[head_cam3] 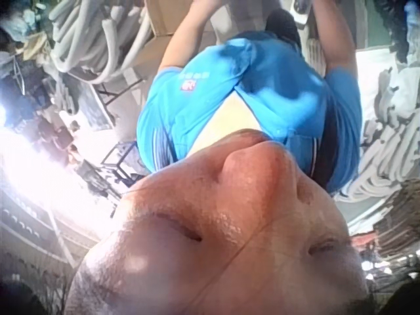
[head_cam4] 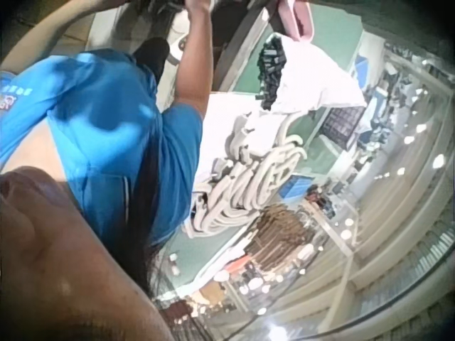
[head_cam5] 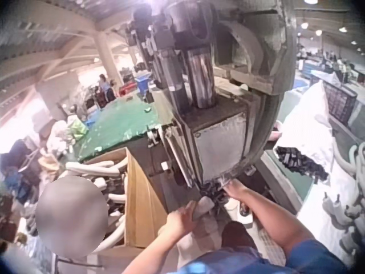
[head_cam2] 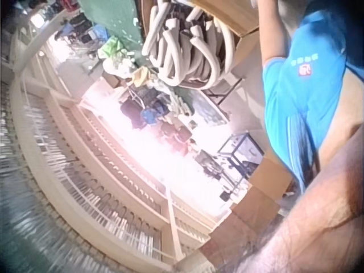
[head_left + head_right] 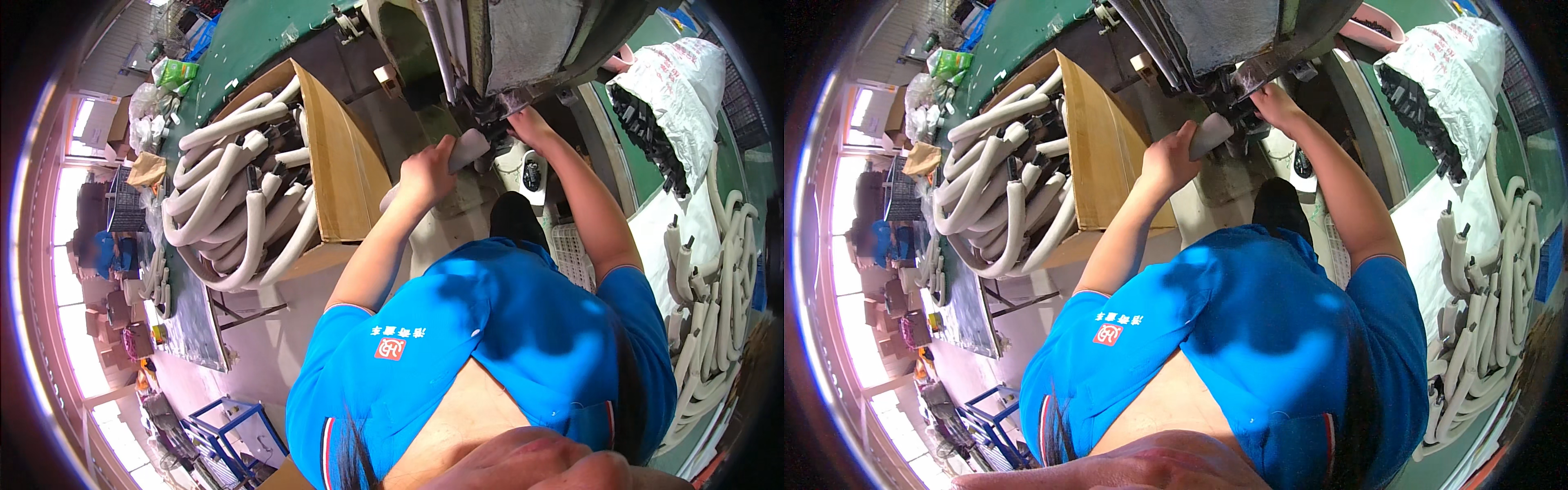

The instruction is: The person repeatedly picks up foam-covered cylindrical parts and black plastic clips, then inserts the clips into the ends of the cylinders at a workbench. The person handles the parts one at a time and places the assembled units aside.

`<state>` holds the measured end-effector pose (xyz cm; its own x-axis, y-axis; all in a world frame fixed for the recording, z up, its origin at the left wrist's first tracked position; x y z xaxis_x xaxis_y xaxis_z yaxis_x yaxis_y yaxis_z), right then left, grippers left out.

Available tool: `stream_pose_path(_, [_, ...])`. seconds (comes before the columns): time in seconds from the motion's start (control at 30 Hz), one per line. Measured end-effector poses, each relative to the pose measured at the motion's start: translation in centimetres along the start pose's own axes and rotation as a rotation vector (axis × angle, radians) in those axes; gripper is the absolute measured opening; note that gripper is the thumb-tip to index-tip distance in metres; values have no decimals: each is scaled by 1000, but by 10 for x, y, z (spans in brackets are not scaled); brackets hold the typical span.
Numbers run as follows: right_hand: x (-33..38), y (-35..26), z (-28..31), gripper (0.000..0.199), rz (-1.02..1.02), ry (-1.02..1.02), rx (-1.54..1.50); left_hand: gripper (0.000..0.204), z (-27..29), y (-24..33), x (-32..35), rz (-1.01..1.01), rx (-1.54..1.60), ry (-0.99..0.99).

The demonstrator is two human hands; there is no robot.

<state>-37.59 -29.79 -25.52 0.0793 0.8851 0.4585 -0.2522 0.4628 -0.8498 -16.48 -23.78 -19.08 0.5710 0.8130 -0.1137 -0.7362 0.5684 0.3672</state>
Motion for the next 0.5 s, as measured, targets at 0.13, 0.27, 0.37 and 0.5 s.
stream_pose_path(0.13, [4,-4,1,47,44,31,109,38,-9,-6,-3,31,-31,-29])
stream_pose_path(0.27, [3,4,0,49,71,160,-47,39,-8,-4,-5,60,33,-89])
stream_pose_path(0.37, [-9,5,3,49,220,155,175,44,-8,-6,-8,47,35,-110])
stream_pose_path(0.5, [-30,27,12,48,216,139,182,54,-5,-8,-12,-44,-21,-105])
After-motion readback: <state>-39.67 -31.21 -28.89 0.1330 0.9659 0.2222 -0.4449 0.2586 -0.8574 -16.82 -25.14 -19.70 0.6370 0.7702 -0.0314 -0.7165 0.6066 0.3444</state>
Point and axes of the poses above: each hand's wrist, its own x-axis away from the middle knuckle, its own z-axis out of the back of the hand, y = z × x, the point moved 6 cm from there along -x, towards the middle knuckle, and after that the axes turned 11 degrees about -z, right-handed, at the moved point
